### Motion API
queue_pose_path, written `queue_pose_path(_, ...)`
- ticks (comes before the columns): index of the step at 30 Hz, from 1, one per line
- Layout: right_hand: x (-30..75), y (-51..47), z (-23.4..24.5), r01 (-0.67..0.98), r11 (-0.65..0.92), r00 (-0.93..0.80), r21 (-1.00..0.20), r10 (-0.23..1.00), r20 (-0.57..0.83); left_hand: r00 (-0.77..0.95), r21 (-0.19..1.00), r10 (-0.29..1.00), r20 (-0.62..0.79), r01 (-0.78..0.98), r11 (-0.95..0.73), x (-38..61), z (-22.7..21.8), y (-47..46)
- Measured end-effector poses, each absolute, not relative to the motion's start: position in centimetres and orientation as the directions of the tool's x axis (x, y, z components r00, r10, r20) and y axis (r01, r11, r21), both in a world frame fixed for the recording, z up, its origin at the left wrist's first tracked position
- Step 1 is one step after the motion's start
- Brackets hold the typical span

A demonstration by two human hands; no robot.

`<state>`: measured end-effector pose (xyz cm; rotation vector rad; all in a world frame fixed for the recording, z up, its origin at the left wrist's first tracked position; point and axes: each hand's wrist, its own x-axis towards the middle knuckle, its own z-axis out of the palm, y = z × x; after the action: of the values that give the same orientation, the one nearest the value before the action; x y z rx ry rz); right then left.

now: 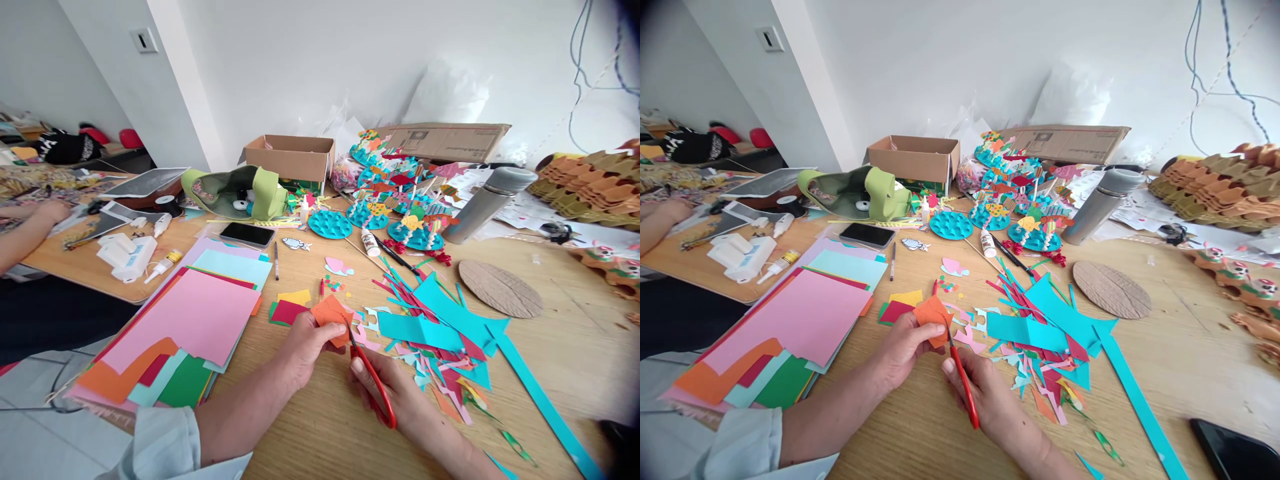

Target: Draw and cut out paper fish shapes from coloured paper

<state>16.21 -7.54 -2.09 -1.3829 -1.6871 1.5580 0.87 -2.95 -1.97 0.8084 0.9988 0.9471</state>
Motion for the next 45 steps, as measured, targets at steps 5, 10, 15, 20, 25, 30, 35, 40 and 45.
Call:
queue_pose_path(5, 16.1, -7.5, -1.9, 0.357, -0.149, -0.391, -0.922, 0.873, -0.292, 0.249, 0.882, 0.912, -0.327, -0.266, 0.389, 0.8, -2.2, -2.9)
queue_pose_path(10, 16.1, -7.5, -2.1, 0.343, -0.16, -0.387, -0.926, 0.874, -0.294, 0.287, 0.891, 0.909, -0.301, -0.256, 0.375, 1.0, -1.7, -2.9)
queue_pose_path(15, 16.1, -7.5, -2.1, 0.346, -0.158, -0.384, -0.925, 0.875, -0.294, 0.278, 0.882, 0.911, -0.304, -0.278, 0.38, 1.2, -1.1, -2.9)
queue_pose_path(20, 16.0, -7.5, -1.9, 0.343, -0.189, -0.366, -0.92, 0.875, -0.316, 0.282, 0.878, 0.913, -0.296, -0.295, 0.376, 1.2, -1.2, -3.0)
queue_pose_path(25, 15.8, -7.4, -1.8, 0.315, -0.185, -0.373, -0.931, 0.878, -0.301, 0.245, 0.887, 0.926, -0.288, -0.295, 0.354, 1.0, -1.9, -2.9)
queue_pose_path(30, 15.9, -7.5, -1.8, 0.295, -0.202, -0.377, -0.934, 0.873, -0.308, 0.266, 0.884, 0.918, -0.294, -0.289, 0.367, 0.9, -2.1, -2.7)
queue_pose_path(35, 15.9, -7.5, -1.7, 0.295, -0.209, -0.376, -0.933, 0.872, -0.314, 0.241, 0.887, 0.92, -0.308, -0.277, 0.37, 0.9, -2.4, -2.7)
queue_pose_path(40, 15.9, -7.5, -1.4, 0.308, -0.211, -0.369, -0.928, 0.872, -0.321, 0.223, 0.898, 0.925, -0.307, -0.253, 0.359, 0.9, -2.5, -2.7)
queue_pose_path(45, 15.8, -7.5, -1.4, 0.323, -0.2, -0.371, -0.925, 0.872, -0.318, 0.238, 0.894, 0.924, -0.298, -0.27, 0.358, 0.8, -2.6, -2.8)
